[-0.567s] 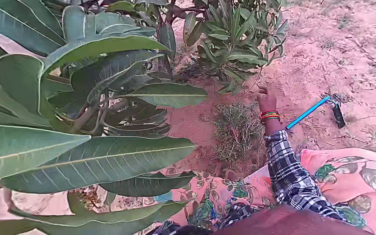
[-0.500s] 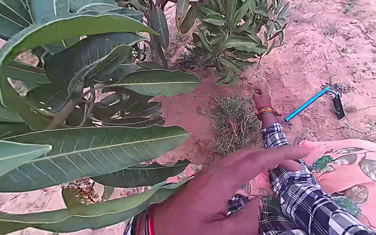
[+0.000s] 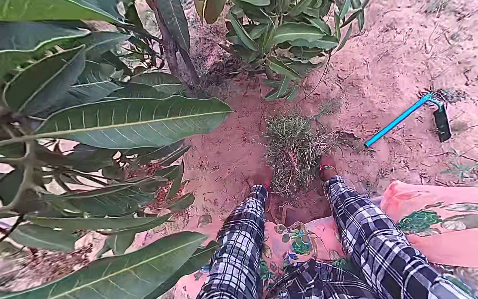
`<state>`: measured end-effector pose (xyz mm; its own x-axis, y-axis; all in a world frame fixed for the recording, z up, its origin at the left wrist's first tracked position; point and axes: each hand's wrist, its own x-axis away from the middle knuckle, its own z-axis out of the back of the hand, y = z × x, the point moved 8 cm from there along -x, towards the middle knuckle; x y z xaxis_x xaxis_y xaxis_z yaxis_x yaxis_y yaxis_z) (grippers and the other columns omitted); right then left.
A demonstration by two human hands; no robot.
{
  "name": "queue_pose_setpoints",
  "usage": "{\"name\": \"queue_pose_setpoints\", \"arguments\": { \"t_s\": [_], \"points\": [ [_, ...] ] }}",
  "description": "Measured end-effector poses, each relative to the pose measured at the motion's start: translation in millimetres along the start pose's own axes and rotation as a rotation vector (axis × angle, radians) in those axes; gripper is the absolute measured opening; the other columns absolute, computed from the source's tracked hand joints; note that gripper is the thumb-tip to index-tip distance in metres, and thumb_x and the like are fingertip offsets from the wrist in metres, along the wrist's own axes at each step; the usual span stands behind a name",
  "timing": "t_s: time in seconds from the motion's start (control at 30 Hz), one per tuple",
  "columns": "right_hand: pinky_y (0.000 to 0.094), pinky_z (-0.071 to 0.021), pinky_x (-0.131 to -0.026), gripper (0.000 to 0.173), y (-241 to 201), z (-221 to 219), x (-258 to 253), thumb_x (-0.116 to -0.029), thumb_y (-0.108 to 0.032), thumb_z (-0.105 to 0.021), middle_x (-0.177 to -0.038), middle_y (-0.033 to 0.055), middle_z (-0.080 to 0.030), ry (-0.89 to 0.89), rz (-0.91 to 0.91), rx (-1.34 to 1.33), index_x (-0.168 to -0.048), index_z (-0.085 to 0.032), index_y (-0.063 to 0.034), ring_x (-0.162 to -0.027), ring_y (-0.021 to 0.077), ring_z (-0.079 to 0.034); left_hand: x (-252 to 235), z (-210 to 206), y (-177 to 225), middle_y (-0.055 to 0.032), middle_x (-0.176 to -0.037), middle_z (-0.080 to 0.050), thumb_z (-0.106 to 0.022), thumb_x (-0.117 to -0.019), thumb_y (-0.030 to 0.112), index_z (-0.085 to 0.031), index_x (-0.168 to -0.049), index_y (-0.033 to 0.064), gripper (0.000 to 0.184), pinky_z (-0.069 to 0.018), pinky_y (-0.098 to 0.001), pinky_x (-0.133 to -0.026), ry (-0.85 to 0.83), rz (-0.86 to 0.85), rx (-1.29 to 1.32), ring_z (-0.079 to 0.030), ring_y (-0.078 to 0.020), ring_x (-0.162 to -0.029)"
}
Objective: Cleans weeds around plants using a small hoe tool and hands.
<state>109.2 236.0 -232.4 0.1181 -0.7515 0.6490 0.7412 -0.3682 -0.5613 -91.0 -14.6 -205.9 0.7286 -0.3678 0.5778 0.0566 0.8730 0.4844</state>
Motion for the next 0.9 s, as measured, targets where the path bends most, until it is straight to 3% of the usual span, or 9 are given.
{"name": "queue_pose_setpoints", "arguments": {
  "t_s": [0.1,0.2,0.37,0.47,0.57,0.63,0.7,0.8,0.9],
  "points": [
    [0.0585,-0.0394,-0.115,0.069,-27.3,-47.0,31.6,-0.1063,-0.044,-0.054,-0.147,0.0311,-0.052,-0.193,0.133,-0.051,-0.156,-0.038,0.0002,-0.138,0.0430,-0.051,-4.8,-19.4,6.1,-0.0325,-0.155,-0.040,-0.053,-0.1018,0.059,-0.037,-0.152,-0.0096,0.086,-0.0300,-0.0564,-0.122,-0.036,0.002,0.107,-0.038,-0.0421,-0.148],
    [0.0573,-0.0447,-0.109,0.067,-71.3,-92.5,76.2,-0.1003,-0.028,-0.067,-0.140,0.0306,-0.057,-0.394,0.322,-0.040,-0.156,-0.039,-0.0020,-0.129,0.0425,-0.057,7.4,-8.4,25.6,-0.0340,-0.157,-0.036,-0.048,-0.1050,0.056,-0.031,-0.155,-0.0088,0.084,-0.0281,-0.0581,-0.122,-0.062,0.049,0.121,-0.036,-0.0443,-0.149],
    [0.0543,-0.0368,-0.118,0.060,-112.9,-132.0,140.1,-0.0996,-0.014,-0.064,-0.162,0.0190,-0.040,-0.613,0.594,-0.045,-0.155,-0.044,-0.0037,-0.147,0.0346,-0.042,11.9,34.5,18.8,-0.0323,-0.149,-0.048,-0.055,-0.1060,0.044,-0.041,-0.148,-0.0107,0.071,-0.0344,-0.0528,-0.118,0.113,0.101,0.516,-0.045,-0.0393,-0.142],
    [0.0547,-0.0311,-0.121,0.062,-134.3,-140.1,170.9,-0.0983,-0.014,-0.062,-0.166,0.0172,-0.033,-0.683,0.750,-0.023,-0.157,-0.042,-0.0051,-0.152,0.0331,-0.035,18.3,61.2,16.3,-0.0294,-0.142,-0.054,-0.060,-0.1046,0.036,-0.049,-0.142,-0.0101,0.060,-0.0385,-0.0486,-0.114,0.258,0.074,0.759,-0.050,-0.0339,-0.134],
    [0.0511,-0.0294,-0.124,0.057,-146.0,-135.6,190.9,-0.1030,-0.013,-0.055,-0.168,0.0121,-0.031,-0.812,0.795,-0.044,-0.158,-0.041,-0.0086,-0.154,0.0282,-0.033,20.1,82.0,10.6,-0.0281,-0.140,-0.056,-0.056,-0.1058,0.040,-0.055,-0.138,-0.0085,0.058,-0.0396,-0.0507,-0.112,0.344,0.107,0.733,-0.052,-0.0342,-0.133],
    [0.0528,-0.0402,-0.114,0.041,-147.3,-121.6,180.4,-0.1065,-0.015,-0.051,-0.152,0.0140,-0.055,-0.756,0.739,-0.038,-0.147,-0.058,-0.0113,-0.139,0.0306,-0.052,20.0,85.9,5.9,-0.0294,-0.146,-0.052,-0.048,-0.1095,0.040,-0.049,-0.144,-0.0084,0.059,-0.0349,-0.0524,-0.116,0.336,0.178,0.587,-0.047,-0.0371,-0.140],
    [0.0565,-0.0510,-0.098,0.031,-142.3,-95.2,148.4,-0.1072,-0.016,-0.052,-0.131,0.0187,-0.068,-0.542,0.680,-0.022,-0.133,-0.068,-0.0086,-0.116,0.0358,-0.066,16.8,76.9,2.1,-0.0306,-0.150,-0.048,-0.045,-0.1109,0.037,-0.044,-0.148,-0.0090,0.059,-0.0326,-0.0527,-0.119,0.281,0.227,0.478,-0.044,-0.0384,-0.143],
    [0.0590,-0.0503,-0.100,0.030,-125.6,-47.1,69.3,-0.1051,-0.015,-0.054,-0.125,0.0211,-0.070,-0.215,0.548,-0.017,-0.129,-0.069,-0.0058,-0.114,0.0388,-0.067,6.9,52.5,-1.6,-0.0308,-0.150,-0.047,-0.060,-0.1050,0.031,-0.038,-0.151,-0.0080,0.064,-0.0340,-0.0518,-0.119,0.223,0.246,0.479,-0.044,-0.0385,-0.143],
    [0.0593,-0.0480,-0.103,0.032,-101.5,-16.2,1.5,-0.1025,-0.017,-0.059,-0.127,0.0226,-0.069,-0.088,0.390,-0.098,-0.130,-0.068,-0.0025,-0.118,0.0392,-0.065,-4.4,31.7,-8.4,-0.0309,-0.150,-0.047,-0.065,-0.1027,0.026,-0.039,-0.151,-0.0090,0.065,-0.0346,-0.0504,-0.119,0.173,0.258,0.413,-0.045,-0.0382,-0.142]
  ]
}}
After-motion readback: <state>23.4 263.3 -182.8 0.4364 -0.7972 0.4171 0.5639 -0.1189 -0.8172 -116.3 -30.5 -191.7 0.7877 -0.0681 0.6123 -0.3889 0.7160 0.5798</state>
